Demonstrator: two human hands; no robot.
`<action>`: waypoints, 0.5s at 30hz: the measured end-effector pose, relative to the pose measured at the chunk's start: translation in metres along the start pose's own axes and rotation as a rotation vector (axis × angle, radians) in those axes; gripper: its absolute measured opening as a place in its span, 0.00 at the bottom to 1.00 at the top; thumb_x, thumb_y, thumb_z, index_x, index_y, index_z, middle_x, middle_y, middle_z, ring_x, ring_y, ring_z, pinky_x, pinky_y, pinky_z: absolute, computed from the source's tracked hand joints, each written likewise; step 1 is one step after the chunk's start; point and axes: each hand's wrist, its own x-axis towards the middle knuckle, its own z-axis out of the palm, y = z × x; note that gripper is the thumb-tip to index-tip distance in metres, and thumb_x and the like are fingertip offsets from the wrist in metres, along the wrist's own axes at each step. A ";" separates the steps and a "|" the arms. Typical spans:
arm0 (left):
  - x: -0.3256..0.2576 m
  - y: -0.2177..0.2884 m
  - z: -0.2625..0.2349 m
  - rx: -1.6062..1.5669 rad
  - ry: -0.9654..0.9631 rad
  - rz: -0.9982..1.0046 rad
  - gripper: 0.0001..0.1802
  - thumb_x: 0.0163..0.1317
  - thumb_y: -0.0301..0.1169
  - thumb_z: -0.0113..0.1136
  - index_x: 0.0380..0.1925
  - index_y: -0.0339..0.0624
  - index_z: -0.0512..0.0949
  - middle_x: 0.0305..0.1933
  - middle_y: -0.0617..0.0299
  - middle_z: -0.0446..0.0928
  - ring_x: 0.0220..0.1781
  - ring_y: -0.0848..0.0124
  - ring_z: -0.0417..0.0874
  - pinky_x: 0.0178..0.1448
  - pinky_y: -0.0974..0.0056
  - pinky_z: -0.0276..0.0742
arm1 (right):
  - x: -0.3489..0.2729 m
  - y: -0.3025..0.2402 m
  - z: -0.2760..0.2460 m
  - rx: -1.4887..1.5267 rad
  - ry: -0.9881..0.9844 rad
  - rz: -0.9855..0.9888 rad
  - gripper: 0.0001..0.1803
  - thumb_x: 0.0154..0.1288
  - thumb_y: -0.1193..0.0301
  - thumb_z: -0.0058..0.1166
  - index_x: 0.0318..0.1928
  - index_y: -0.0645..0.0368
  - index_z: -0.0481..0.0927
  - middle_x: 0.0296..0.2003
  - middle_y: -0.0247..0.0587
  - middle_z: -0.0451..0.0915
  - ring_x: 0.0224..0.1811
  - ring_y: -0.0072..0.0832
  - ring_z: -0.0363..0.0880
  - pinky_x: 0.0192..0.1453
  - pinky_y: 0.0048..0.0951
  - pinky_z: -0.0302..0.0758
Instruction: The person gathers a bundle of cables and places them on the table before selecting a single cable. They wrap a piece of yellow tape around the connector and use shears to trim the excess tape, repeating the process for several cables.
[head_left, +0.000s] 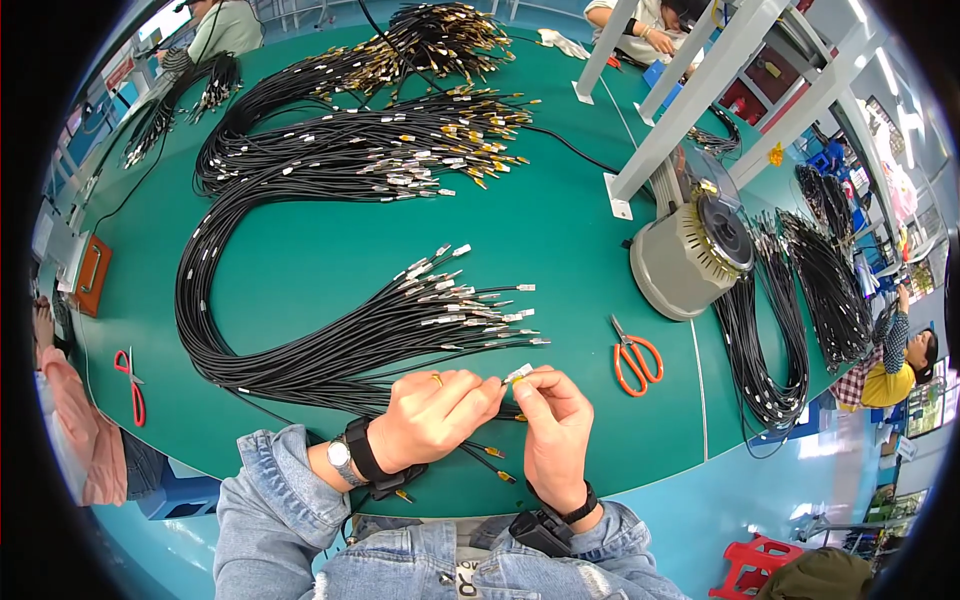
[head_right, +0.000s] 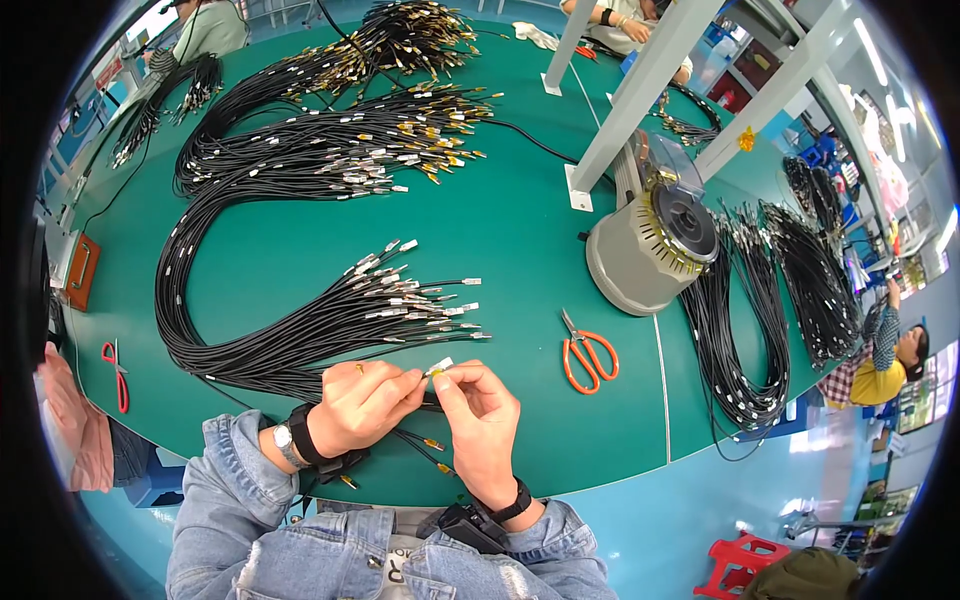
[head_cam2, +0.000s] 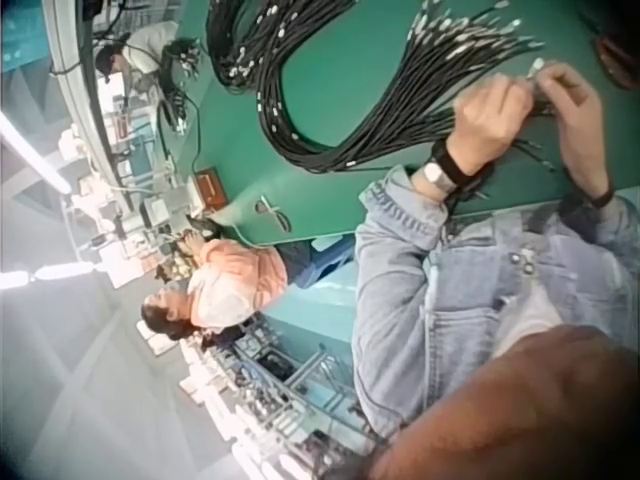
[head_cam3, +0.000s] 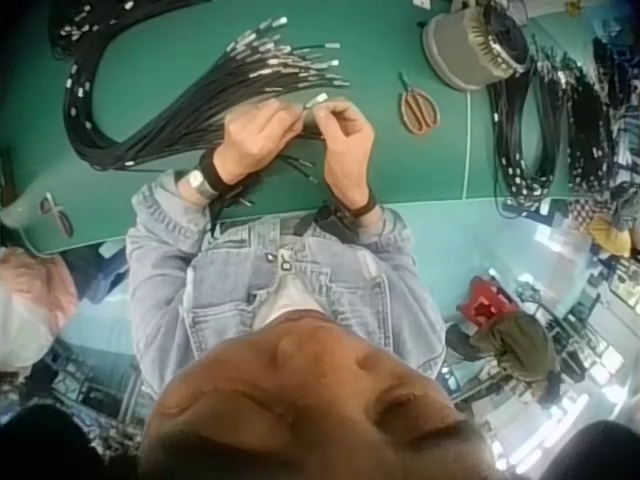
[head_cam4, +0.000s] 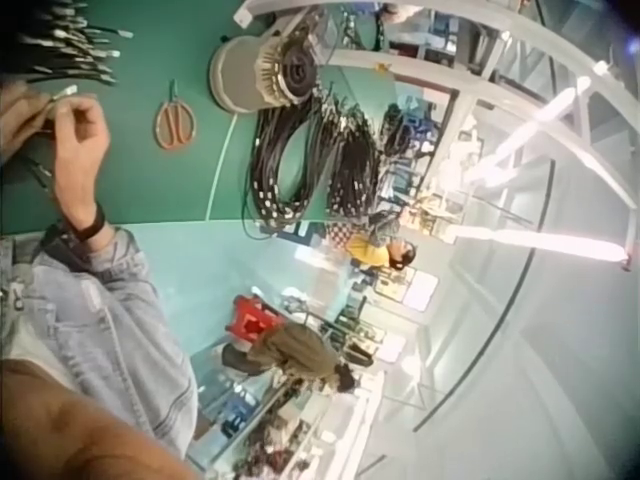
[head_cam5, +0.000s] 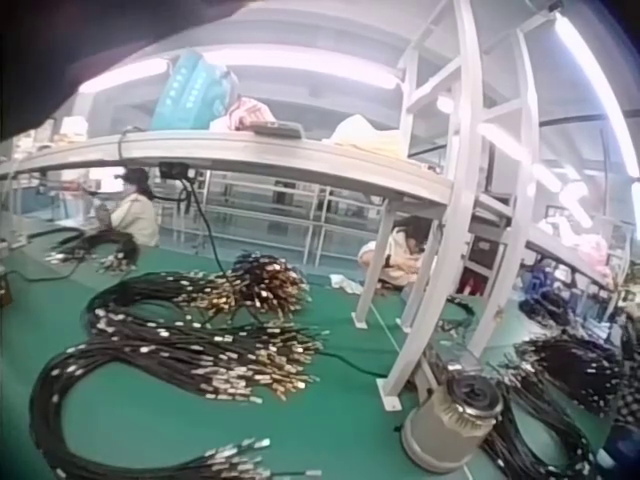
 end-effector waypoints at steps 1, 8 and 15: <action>0.000 0.000 0.000 0.000 -0.001 0.000 0.12 0.43 0.22 0.67 0.29 0.39 0.76 0.20 0.66 0.73 0.18 0.73 0.77 0.18 0.72 0.67 | 0.000 0.000 0.000 0.001 0.000 0.000 0.01 0.60 0.81 0.52 0.34 0.66 0.75 0.34 0.34 0.75 0.37 0.19 0.72 0.44 0.21 0.67; 0.000 0.001 0.000 0.011 -0.004 0.006 0.12 0.44 0.23 0.68 0.29 0.39 0.76 0.19 0.66 0.73 0.17 0.74 0.76 0.18 0.72 0.67 | 0.000 0.001 -0.001 -0.029 0.010 -0.013 0.01 0.60 0.82 0.52 0.34 0.66 0.75 0.34 0.34 0.75 0.37 0.19 0.72 0.44 0.21 0.68; 0.001 0.001 -0.001 0.024 0.003 0.016 0.11 0.44 0.23 0.68 0.29 0.39 0.77 0.19 0.67 0.73 0.17 0.74 0.76 0.18 0.72 0.66 | 0.000 0.000 -0.001 -0.045 0.015 -0.008 0.01 0.60 0.82 0.52 0.33 0.65 0.76 0.34 0.34 0.75 0.36 0.19 0.72 0.44 0.20 0.68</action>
